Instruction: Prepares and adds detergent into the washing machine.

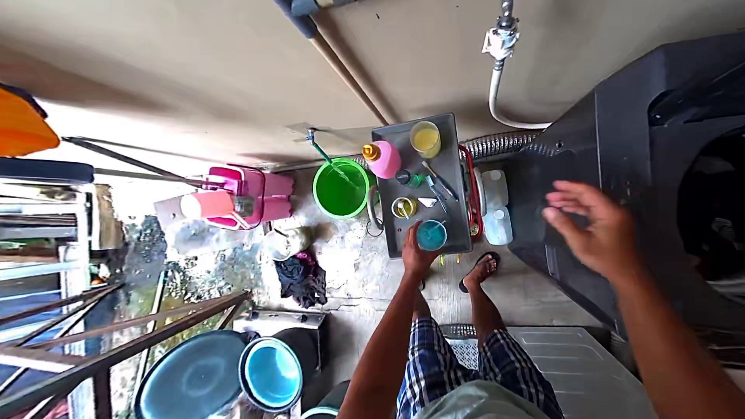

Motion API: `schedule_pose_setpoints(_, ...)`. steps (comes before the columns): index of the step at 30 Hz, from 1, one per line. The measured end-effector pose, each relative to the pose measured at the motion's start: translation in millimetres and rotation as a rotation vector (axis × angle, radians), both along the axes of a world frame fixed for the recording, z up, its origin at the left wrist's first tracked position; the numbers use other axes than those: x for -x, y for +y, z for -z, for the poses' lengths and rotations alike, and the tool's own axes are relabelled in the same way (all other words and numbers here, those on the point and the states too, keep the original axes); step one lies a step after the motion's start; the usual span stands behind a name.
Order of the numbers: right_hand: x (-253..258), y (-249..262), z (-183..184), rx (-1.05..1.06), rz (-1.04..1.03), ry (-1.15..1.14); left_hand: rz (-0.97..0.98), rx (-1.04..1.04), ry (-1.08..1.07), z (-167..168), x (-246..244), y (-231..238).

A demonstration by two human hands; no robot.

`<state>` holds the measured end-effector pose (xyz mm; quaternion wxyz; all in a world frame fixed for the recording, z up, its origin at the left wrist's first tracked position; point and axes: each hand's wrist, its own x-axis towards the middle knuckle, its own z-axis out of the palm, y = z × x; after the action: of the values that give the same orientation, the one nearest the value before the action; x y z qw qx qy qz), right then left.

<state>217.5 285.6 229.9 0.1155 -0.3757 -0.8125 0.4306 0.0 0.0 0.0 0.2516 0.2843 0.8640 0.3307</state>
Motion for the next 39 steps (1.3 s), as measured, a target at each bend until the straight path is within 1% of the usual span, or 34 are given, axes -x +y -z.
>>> schedule_pose_setpoints(2,58.7,-29.7,27.5,0.027,-0.032,-0.05,0.029,0.011,-0.018,6.9,4.7,4.4)
schedule_pose_setpoints(5,159.9,-70.9,68.6,-0.075,-0.119,-0.112,0.068,-0.033,-0.067,12.9,11.2,6.1)
schedule_pose_setpoints(7,224.1,-88.2,95.1,-0.15,-0.168,-0.184,0.094,-0.001,-0.13,9.6,18.2,0.1)
schedule_pose_setpoints(9,274.1,-98.7,118.2,-0.128,-0.177,-0.287,0.103,0.035,-0.176,-2.9,28.6,-13.5)
schedule_pose_setpoints(10,290.8,-102.2,130.4,-0.109,-0.154,-0.317,0.101,0.03,-0.168,-13.5,34.6,-20.6)
schedule_pose_setpoints(12,308.1,-104.2,148.0,-0.103,-0.094,-0.324,0.08,-0.042,-0.101,-39.4,49.7,-26.8)
schedule_pose_setpoints(14,304.8,-103.3,143.5,-0.105,-0.055,-0.325,0.074,-0.119,0.007,-70.2,67.6,-17.2)
schedule_pose_setpoints(16,283.8,-100.0,113.1,-0.097,-0.045,-0.277,0.134,-0.161,0.143,-103.5,85.6,13.8)
schedule_pose_setpoints(18,244.4,-92.3,59.9,-0.13,-0.053,-0.197,0.274,-0.159,0.271,-140.5,93.1,62.0)
schedule_pose_setpoints(20,192.1,-79.1,8.2,-0.309,0.018,-0.081,0.434,-0.203,0.372,-183.1,79.4,114.0)
schedule_pose_setpoints(22,134.7,-57.3,-35.4,-0.488,0.146,0.012,0.605,-0.268,0.371,-235.4,47.5,158.8)
schedule_pose_setpoints(23,103.8,-43.6,-55.9,-0.535,0.19,0.069,0.71,-0.292,0.31,-261.5,28.2,179.9)
schedule_pose_setpoints(24,72.1,-30.3,-74.7,-0.564,0.205,0.14,0.824,-0.302,0.203,-285.8,9.3,200.7)
schedule_pose_setpoints(26,8.1,-6.1,-109.8,-0.581,0.144,0.277,1.083,-0.269,-0.133,-327.2,-24.1,245.9)
schedule_pose_setpoints(28,-55.6,11.6,-140.3,-0.523,0.061,0.343,1.321,-0.189,-0.444,-356.4,-59.0,293.0)
schedule_pose_setpoints(29,-84.2,18.3,-149.9,-0.495,0.049,0.394,1.439,-0.125,-0.585,-367.0,-76.7,316.4)
schedule_pose_setpoints(30,-110.7,24.0,-156.6,-0.477,0.052,0.448,1.548,-0.035,-0.707,-376.5,-94.7,339.1)
schedule_pose_setpoints(31,-135.5,29.3,-160.8,-0.487,0.077,0.501,1.631,0.067,-0.75,-385.3,-113.2,359.9)
schedule_pose_setpoints(32,-160.2,35.0,-163.7,-0.515,0.126,0.54,1.68,0.151,-0.703,-393.7,-131.8,378.1)
schedule_pose_setpoints(33,-185.1,41.1,-165.5,-0.552,0.194,0.564,1.695,0.207,-0.579,-401.2,-149.8,394.0)
schedule_pose_setpoints(35,-232.6,51.7,-162.4,-0.635,0.337,0.577,1.66,0.283,-0.217,-411.1,-183.9,420.7)
schedule_pose_setpoints(37,-269.8,55.8,-150.8,-0.66,0.462,0.569,1.59,0.362,0.142,-410.1,-213.3,444.2)
schedule_pose_setpoints(39,-292.7,53.5,-135.4,-0.641,0.544,0.547,1.535,0.439,0.365,-404.9,-234.4,465.8)
